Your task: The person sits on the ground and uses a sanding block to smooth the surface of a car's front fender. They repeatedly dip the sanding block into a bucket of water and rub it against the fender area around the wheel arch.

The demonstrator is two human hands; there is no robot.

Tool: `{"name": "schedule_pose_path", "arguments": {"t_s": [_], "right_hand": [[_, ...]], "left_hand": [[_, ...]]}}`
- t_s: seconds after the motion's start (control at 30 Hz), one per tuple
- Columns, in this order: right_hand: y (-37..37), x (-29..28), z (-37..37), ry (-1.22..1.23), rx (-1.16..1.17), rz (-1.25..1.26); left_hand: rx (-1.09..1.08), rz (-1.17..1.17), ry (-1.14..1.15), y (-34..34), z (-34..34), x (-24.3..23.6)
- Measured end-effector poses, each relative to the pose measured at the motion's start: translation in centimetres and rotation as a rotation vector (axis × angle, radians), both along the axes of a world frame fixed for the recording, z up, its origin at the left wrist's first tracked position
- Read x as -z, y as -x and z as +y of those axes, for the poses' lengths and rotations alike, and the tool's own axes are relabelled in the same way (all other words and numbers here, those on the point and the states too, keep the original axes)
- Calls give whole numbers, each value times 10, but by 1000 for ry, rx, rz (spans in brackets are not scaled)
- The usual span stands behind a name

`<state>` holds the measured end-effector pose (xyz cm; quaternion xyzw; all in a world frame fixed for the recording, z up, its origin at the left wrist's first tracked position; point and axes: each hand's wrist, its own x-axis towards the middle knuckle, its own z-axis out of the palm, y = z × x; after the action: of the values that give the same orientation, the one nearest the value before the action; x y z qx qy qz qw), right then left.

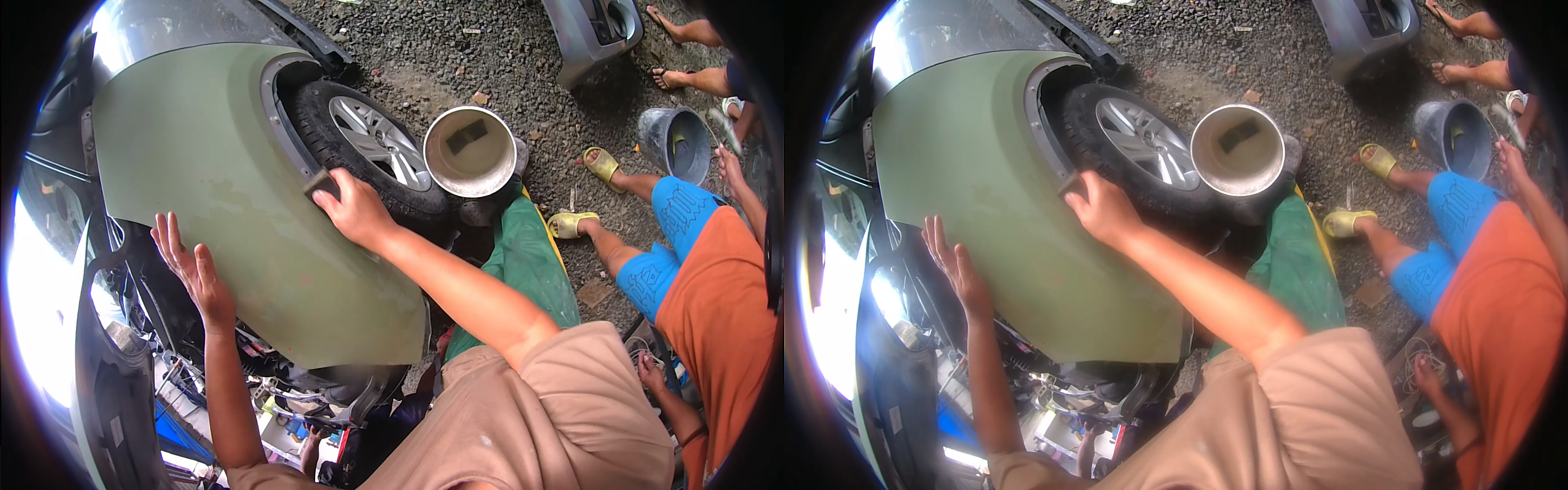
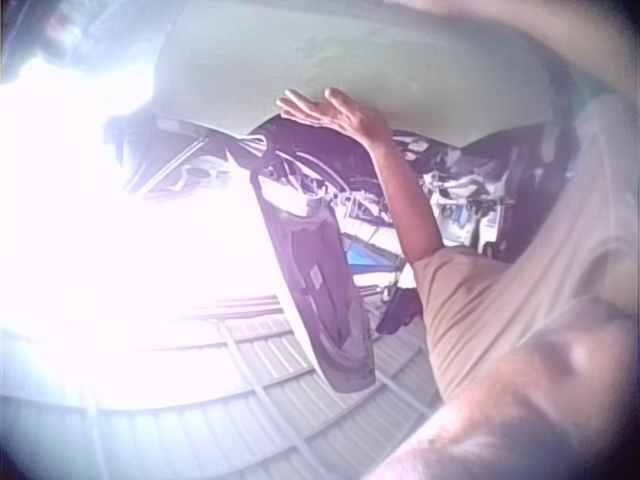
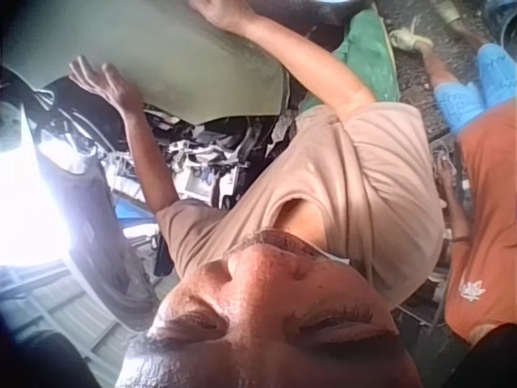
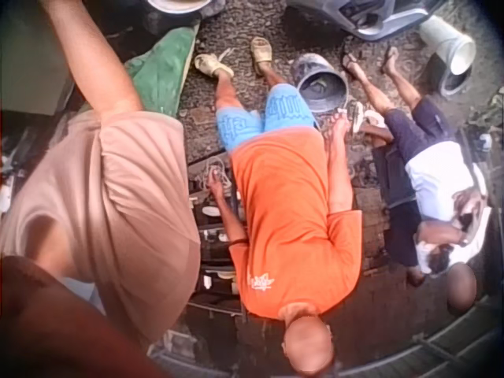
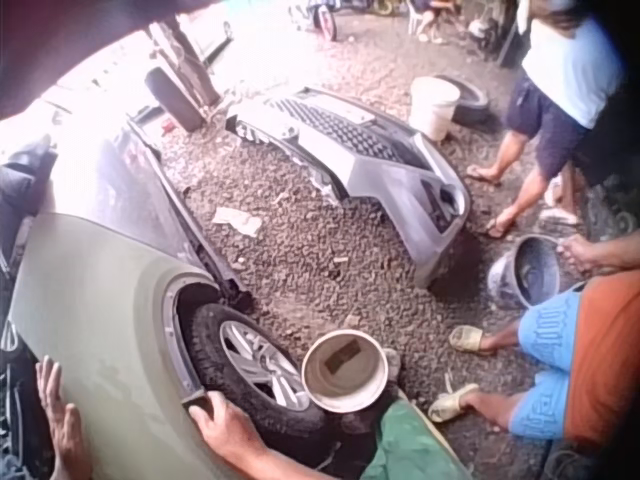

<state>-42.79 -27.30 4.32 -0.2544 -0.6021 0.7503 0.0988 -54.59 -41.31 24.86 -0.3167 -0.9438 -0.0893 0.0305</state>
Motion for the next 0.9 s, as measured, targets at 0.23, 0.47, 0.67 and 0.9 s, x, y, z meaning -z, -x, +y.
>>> {"name": "schedule_pose_path", "arguments": {"t_s": [0.23, 0.47, 0.67, 0.9], "right_hand": [[27, 4, 6, -57, 16, -34], [14, -1, 6, -82, 12, 3], [5, -7, 4, -21, -18, -12], [20, 1, 4, -27, -27, -36]], "left_hand": [[8, -20, -26, 1, 3, -1], [12, -34, -31, 2, 2, -2], [5, -23, -25, 1, -1, -2], [3, -12, -7, 1, 1, -1]]}}
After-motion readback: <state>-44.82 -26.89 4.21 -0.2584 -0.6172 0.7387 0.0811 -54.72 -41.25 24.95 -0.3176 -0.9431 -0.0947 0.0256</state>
